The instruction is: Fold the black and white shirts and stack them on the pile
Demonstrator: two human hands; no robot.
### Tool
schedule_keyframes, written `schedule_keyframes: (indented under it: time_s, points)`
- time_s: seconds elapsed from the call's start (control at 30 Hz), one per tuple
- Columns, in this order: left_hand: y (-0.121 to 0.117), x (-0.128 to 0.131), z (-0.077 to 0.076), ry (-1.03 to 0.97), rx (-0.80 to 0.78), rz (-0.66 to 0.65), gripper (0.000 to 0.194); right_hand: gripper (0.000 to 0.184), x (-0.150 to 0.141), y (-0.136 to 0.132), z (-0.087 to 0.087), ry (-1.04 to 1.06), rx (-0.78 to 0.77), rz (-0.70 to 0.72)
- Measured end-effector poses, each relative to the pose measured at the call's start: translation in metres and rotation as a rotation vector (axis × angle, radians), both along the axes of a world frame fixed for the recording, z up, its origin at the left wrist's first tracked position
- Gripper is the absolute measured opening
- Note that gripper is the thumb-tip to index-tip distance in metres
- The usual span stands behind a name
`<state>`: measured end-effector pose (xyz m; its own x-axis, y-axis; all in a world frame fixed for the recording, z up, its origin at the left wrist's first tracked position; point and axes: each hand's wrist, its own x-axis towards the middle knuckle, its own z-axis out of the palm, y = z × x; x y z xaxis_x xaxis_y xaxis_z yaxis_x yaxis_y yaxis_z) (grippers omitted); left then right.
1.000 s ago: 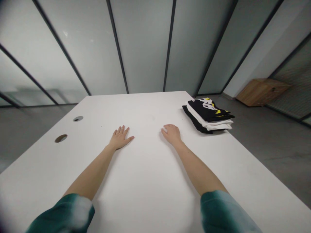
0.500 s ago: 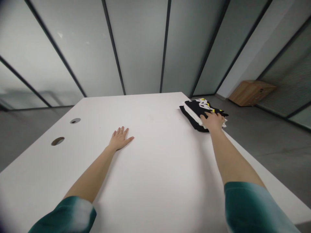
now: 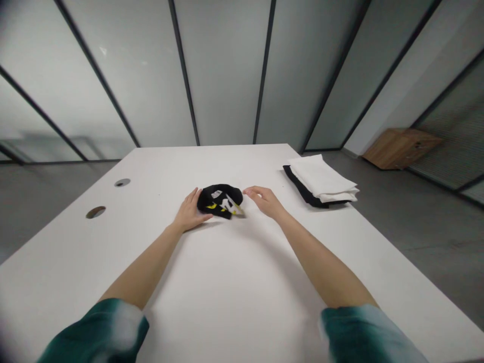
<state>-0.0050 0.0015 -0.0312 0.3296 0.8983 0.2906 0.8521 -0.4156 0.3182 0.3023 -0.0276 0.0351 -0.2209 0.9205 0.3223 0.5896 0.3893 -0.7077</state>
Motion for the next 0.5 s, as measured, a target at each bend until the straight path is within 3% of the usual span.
schedule_keyframes:
  time_s: [0.1, 0.23, 0.3, 0.4, 0.5]
  points:
    - [-0.001, 0.004, 0.001, -0.048, 0.039, -0.047, 0.102, 0.031, -0.024, 0.001, -0.022, -0.017, -0.075, -0.031]
    - [0.001, 0.008, 0.006, -0.040, -0.007, 0.005, 0.066, 0.028, -0.052, 0.005, -0.053, -0.044, -0.124, -0.046]
    - [0.002, 0.009, 0.010, -0.015, -0.018, 0.044, 0.052, 0.039, -0.061, 0.004, -0.064, -0.090, -0.055, -0.031]
    - [-0.001, 0.012, 0.014, -0.031, -0.007, 0.048, 0.036, 0.072, -0.062, -0.002, -0.072, -0.187, 0.057, 0.036]
    - [-0.004, 0.017, 0.013, -0.255, -0.082, 0.012, 0.021, 0.089, -0.056, -0.006, -0.068, -0.214, 0.087, 0.111]
